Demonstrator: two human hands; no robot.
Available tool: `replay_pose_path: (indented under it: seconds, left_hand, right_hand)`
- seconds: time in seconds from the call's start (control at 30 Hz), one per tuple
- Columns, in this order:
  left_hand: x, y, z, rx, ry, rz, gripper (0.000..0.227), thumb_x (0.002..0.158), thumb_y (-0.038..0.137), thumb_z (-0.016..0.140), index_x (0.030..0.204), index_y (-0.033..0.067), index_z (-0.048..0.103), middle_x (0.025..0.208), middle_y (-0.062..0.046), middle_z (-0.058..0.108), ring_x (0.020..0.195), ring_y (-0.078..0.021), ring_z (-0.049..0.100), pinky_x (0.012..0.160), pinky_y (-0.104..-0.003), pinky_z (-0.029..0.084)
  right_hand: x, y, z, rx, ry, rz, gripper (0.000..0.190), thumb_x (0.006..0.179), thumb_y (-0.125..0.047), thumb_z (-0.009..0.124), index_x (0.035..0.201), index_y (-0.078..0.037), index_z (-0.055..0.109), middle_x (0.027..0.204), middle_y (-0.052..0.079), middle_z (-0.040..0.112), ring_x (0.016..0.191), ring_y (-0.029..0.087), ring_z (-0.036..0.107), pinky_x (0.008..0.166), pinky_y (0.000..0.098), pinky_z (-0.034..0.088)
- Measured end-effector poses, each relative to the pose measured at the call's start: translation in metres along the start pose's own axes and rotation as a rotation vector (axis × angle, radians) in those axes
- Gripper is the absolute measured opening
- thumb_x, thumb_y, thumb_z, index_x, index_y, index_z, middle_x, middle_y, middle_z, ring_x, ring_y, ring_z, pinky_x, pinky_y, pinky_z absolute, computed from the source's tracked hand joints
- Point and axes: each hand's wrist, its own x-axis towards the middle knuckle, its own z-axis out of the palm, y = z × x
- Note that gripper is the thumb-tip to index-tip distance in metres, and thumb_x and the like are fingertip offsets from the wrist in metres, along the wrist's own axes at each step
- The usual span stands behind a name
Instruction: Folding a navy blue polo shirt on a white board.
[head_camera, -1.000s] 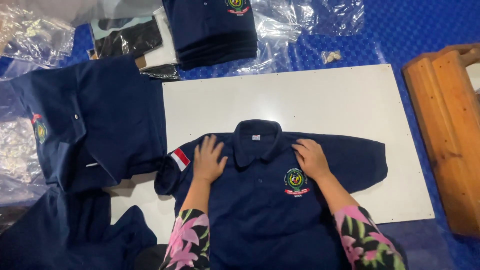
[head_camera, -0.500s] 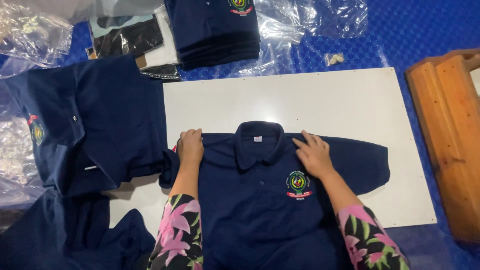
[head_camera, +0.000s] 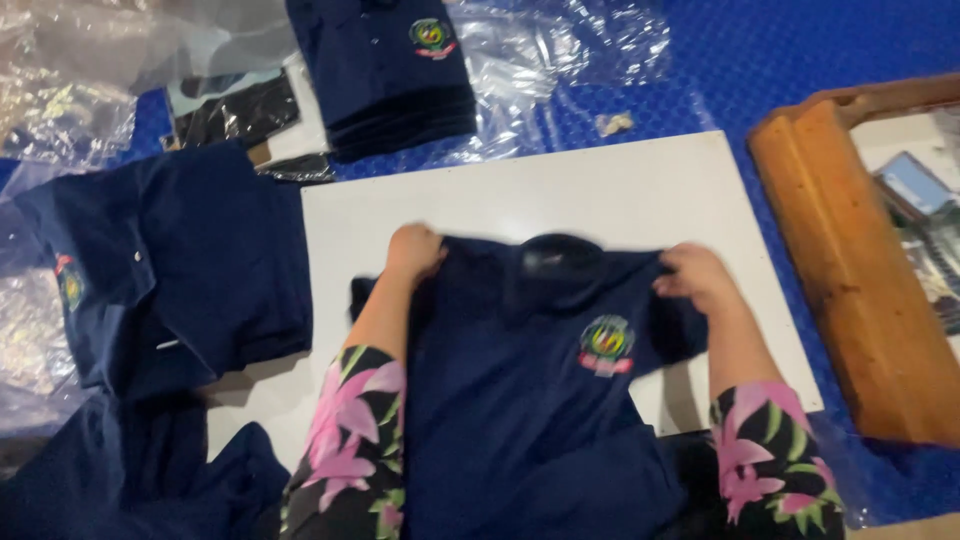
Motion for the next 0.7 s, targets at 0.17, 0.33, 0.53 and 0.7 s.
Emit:
replay_pose_path:
  seconds: [0.17,0.33,0.53,0.7]
  left_hand:
    - [0.036,0.178,-0.127,-0.818,0.767,0.037,0.021,0.100,0.027,0.055,0.104,0.0117,0.069,0.101,-0.009,0.073,0.097,-0.0260,0.067,0.089,-0.039,0.047]
    - [0.024,0.238,-0.218,-1.333,0.824,0.172,0.032,0.098,0.033,0.065,0.118,0.0098,0.074,0.102,0.003,0.075,0.095,-0.0045,0.064,0.089,-0.023,0.051]
    - [0.018,0.160,-0.189,-1.075,0.588,-0.162,0.025,0.081,0.033,0.071,0.095,0.0157,0.082,0.086,0.004,0.077,0.083,-0.0056,0.067,0.079,-0.025,0.051]
    - [-0.017,0.081,-0.142,-1.019,0.328,-0.678,0.030,0.078,0.008,0.055,0.098,0.0128,0.076,0.078,-0.005,0.074,0.049,-0.0157,0.067,0.040,-0.026,0.054]
  right_hand:
    - [-0.026,-0.102,-0.214,0.234,1.218,0.174,0.004,0.104,-0.004,0.054,0.105,-0.001,0.057,0.102,0.017,0.058,0.096,0.033,0.056,0.086,0.0448,0.043]
    - [-0.108,-0.166,-0.283,0.219,1.634,-0.283,0.026,0.102,0.018,0.041,0.123,0.016,0.057,0.113,0.036,0.061,0.099,0.042,0.058,0.091,0.0517,0.047]
    - [-0.187,-0.214,-0.153,-0.342,1.296,-0.044,0.039,0.117,-0.025,0.050,0.099,0.006,0.065,0.094,0.023,0.067,0.081,0.045,0.061,0.076,0.0555,0.047]
    - [-0.193,-0.311,-0.027,0.463,0.352,0.158,0.016,0.088,-0.026,0.071,0.092,-0.013,0.079,0.092,0.005,0.080,0.083,0.023,0.074,0.078,0.0365,0.055]
